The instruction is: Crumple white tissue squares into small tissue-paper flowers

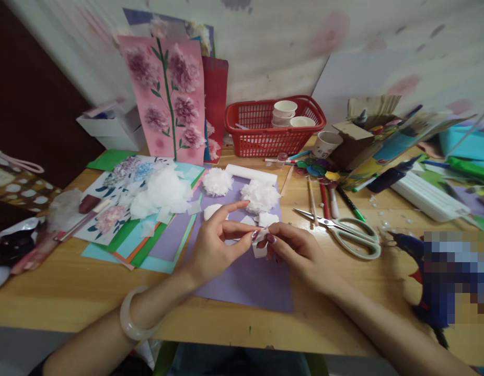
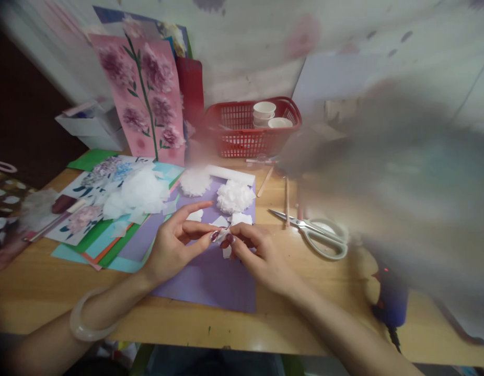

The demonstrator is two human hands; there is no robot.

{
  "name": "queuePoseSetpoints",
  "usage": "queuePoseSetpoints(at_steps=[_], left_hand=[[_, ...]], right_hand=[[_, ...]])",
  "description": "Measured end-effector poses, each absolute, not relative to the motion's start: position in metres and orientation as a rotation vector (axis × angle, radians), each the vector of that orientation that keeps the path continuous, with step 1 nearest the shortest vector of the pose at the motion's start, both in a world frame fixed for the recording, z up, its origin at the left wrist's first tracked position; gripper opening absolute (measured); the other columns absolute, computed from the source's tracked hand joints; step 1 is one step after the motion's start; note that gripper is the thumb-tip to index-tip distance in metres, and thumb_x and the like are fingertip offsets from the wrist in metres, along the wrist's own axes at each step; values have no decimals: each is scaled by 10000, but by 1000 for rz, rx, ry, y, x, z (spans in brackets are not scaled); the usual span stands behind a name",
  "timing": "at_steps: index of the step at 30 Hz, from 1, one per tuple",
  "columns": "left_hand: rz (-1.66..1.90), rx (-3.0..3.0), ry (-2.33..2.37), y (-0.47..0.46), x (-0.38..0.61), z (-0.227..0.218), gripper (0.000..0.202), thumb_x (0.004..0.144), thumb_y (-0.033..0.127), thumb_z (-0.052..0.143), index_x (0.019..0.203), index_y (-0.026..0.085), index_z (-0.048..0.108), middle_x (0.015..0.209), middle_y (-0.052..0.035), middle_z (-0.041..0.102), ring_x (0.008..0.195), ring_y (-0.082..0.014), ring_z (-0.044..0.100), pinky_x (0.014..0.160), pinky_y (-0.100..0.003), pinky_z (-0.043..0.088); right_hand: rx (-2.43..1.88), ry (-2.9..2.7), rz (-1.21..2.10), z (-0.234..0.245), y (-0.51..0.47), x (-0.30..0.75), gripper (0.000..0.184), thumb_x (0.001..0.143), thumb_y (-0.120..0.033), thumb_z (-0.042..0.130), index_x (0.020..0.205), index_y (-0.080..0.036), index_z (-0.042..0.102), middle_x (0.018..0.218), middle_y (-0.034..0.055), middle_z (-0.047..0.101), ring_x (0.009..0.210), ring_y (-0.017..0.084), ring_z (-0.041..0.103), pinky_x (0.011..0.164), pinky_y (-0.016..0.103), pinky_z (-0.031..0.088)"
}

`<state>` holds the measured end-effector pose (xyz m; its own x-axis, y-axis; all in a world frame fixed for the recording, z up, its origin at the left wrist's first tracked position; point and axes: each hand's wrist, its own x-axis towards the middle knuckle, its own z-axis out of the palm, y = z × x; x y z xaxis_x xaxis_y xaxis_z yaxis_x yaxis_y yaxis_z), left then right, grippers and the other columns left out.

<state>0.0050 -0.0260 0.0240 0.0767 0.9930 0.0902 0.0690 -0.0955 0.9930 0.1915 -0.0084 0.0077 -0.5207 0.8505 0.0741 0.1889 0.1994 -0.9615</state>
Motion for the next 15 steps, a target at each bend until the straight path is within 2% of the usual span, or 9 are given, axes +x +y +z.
queuePoseSetpoints(at_steps=[15], left_hand=[[1197,1349,1159,-26,5,24,523,737,141,688,1228,143,507,855,-44,774,801,-173,737,781,-239,599]], right_hand=[[-981,-1855,1354,10,-9,191,190,938,-268,453,875,-169,604,689,-4,596,610,102,524,567,228,405]])
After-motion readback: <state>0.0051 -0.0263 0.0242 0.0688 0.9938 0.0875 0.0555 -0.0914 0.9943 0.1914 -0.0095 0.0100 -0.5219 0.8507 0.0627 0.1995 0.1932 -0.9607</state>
